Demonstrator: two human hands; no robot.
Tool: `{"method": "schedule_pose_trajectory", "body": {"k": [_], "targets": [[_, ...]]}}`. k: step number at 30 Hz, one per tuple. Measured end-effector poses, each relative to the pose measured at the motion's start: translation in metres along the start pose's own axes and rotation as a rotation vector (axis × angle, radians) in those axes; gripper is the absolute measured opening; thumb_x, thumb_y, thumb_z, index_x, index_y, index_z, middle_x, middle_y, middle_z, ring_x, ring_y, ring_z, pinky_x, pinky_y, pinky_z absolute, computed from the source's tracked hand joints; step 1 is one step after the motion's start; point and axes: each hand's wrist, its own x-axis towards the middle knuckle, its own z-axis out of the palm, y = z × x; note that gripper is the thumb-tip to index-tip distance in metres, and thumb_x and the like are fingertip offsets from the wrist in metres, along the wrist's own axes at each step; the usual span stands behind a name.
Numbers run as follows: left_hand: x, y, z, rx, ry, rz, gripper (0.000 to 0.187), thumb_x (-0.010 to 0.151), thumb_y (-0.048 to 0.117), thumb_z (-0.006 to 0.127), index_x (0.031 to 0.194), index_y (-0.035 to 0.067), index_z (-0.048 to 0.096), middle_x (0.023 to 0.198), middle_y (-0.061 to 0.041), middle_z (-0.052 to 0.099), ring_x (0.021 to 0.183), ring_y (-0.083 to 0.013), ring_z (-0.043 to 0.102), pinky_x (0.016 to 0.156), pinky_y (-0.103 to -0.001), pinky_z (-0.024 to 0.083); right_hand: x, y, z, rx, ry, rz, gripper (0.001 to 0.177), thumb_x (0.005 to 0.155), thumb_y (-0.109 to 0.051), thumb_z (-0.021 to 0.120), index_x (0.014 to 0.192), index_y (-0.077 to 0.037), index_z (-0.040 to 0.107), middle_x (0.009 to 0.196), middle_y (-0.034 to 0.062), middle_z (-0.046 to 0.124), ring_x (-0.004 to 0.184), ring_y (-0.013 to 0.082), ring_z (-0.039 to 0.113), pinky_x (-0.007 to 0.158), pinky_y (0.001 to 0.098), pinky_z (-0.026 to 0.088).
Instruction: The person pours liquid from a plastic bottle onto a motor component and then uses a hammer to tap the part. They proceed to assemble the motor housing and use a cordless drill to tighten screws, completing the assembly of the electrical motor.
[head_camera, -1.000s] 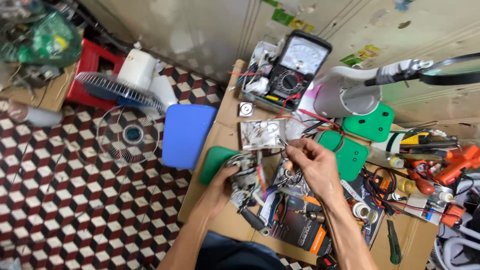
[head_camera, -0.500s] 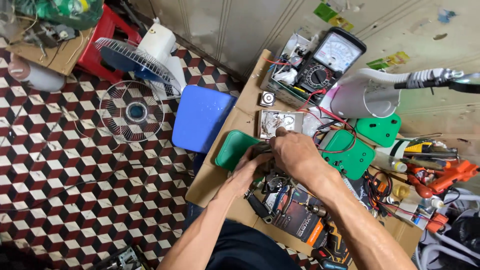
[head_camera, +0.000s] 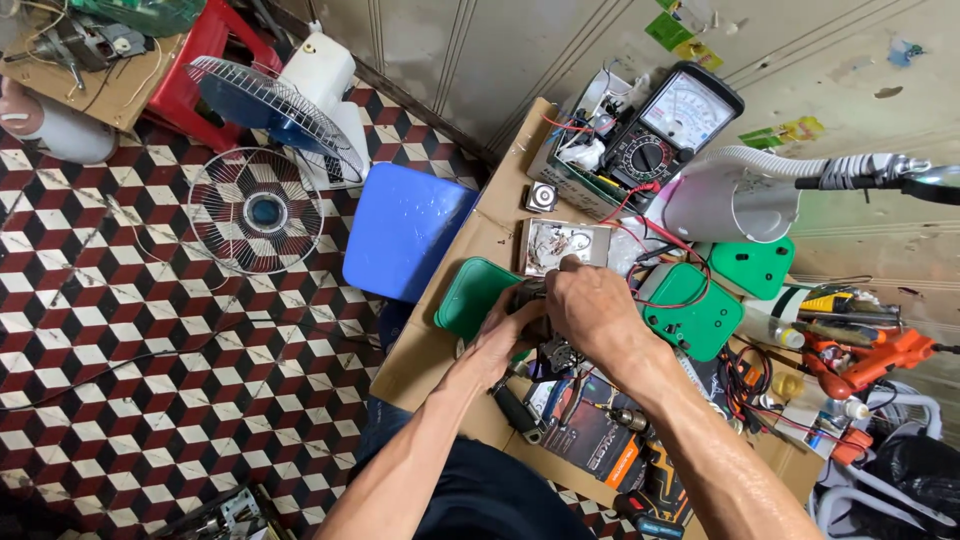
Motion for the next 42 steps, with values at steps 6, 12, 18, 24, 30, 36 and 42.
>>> {"method": "schedule_pose_trajectory", "body": {"k": [6,12,18,24,30,36,42], "targets": [[0.0,-0.002,0.002,0.033,-0.006,-0.003,0.064,0.084,0.028,0.074,0.142,0.016,0.05,0.111,-0.005,0.067,0.098,-0.0161,0.064,0.082,-0.036,0.055,-0.001,0.002,0.004,-0.01,-0.02,0.022,0.013,0.085,-0.012,0.062,0.084,-0.002,0.071,0.094,0.0236,0.069,0.08,0.0423,0.07,0.071,0.0513,0.056],[-0.002,0.001,0.003,0.022,-0.025,-0.029,0.069,0.082,0.025,0.076,0.143,0.019,0.044,0.107,-0.01,0.068,0.094,-0.0173,0.065,0.08,-0.034,0.054,0.0,-0.007,0.011,-0.13,-0.14,0.048,0.012,0.086,-0.009,0.062,0.086,-0.002,0.072,0.1,0.0228,0.069,0.082,0.0403,0.072,0.071,0.0491,0.058],[-0.008,0.011,0.001,0.031,0.007,-0.021,0.064,0.083,0.032,0.073,0.141,0.017,0.051,0.108,-0.003,0.066,0.097,-0.0123,0.061,0.077,-0.033,0.052,-0.022,-0.017,-0.027,0.103,0.069,0.059,0.016,0.091,-0.007,0.062,0.102,-0.001,0.072,0.101,0.0221,0.067,0.086,0.0398,0.069,0.076,0.0467,0.056],[-0.004,0.018,-0.003,-0.021,-0.041,-0.011,0.053,0.083,0.031,0.078,0.128,0.011,0.057,0.106,-0.003,0.063,0.096,-0.0138,0.058,0.077,-0.041,0.053,-0.098,-0.029,-0.058,0.841,0.482,0.508,0.03,0.096,-0.007,0.066,0.125,-0.001,0.069,0.094,0.0121,0.068,0.082,0.0167,0.069,0.075,0.0286,0.055],[-0.015,0.027,0.011,-0.214,-0.099,-0.034,0.039,0.088,0.034,0.077,0.119,0.012,0.066,0.11,-0.003,0.069,0.103,-0.0153,0.065,0.089,-0.038,0.054,-0.161,-0.062,-0.03,1.344,0.887,0.765,0.016,0.095,-0.003,0.07,0.107,0.009,0.072,0.087,0.0117,0.073,0.073,0.0174,0.069,0.069,0.0289,0.057],[-0.026,0.05,0.038,-0.322,-0.285,-0.022,0.038,0.088,0.039,0.072,0.115,0.014,0.064,0.116,-0.002,0.07,0.104,-0.0194,0.067,0.093,-0.042,0.055,-0.173,-0.088,-0.025,1.244,1.149,0.68,0.018,0.099,-0.002,0.068,0.113,0.008,0.073,0.096,0.0098,0.071,0.083,0.0134,0.068,0.078,0.0253,0.056],[-0.051,0.058,0.059,-0.224,-0.286,-0.101,0.041,0.089,0.041,0.072,0.12,0.015,0.066,0.114,-0.001,0.071,0.102,-0.0165,0.067,0.088,-0.039,0.054,-0.177,-0.13,-0.032,1.11,1.343,0.749,0.022,0.098,0.001,0.066,0.119,0.006,0.069,0.102,0.0062,0.072,0.09,0.0109,0.07,0.083,0.0238,0.057]]}}
